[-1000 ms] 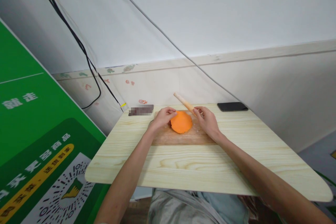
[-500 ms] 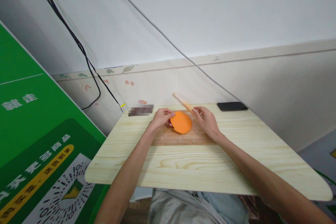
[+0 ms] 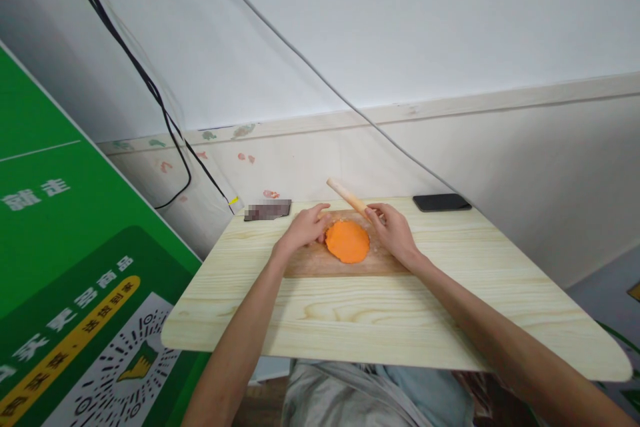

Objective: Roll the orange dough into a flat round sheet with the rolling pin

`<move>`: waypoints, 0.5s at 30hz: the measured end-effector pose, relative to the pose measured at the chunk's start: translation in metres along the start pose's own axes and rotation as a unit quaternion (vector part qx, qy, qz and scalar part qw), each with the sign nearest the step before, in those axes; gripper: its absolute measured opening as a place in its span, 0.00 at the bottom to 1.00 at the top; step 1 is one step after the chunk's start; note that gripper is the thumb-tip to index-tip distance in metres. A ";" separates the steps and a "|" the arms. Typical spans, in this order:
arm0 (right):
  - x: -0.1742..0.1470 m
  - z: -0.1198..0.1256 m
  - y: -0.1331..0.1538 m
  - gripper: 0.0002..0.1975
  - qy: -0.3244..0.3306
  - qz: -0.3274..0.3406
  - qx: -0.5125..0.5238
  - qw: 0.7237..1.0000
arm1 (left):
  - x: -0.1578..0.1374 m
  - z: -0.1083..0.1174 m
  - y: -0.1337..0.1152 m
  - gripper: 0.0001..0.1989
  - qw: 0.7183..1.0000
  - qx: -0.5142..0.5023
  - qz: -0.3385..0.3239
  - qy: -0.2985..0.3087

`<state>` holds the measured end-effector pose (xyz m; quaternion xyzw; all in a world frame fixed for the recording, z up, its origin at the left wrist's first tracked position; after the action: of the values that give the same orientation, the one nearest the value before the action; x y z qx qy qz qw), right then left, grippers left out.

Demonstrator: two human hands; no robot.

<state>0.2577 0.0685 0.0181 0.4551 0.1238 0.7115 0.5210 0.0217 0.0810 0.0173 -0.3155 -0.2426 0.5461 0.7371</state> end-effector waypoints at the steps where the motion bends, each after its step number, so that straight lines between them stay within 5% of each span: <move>1: 0.000 0.000 0.001 0.21 0.003 0.003 0.000 1.000 | 0.001 0.003 -0.003 0.23 0.999 0.027 -0.026 -0.024; 10: -0.004 -0.009 0.022 0.17 0.095 0.062 -0.044 0.993 | -0.011 0.043 -0.016 0.12 0.912 0.143 -0.106 -0.369; 15: -0.004 -0.007 0.030 0.16 0.138 0.096 -0.040 0.985 | -0.014 0.042 -0.018 0.13 0.890 0.159 -0.162 -0.395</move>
<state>0.2338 0.0545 0.0314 0.3410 0.1218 0.8186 0.4459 -0.0003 0.0721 0.0586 0.0910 -0.4716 0.5296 0.6991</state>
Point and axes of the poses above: each hand's wrist, its own x-axis towards the middle knuckle, its own z-axis out of the back of the hand, y = z × x, the point moved 8 cm from there along x, towards the middle knuckle, and after that the axes turned 2 degrees about y, right-handed, at the moved point
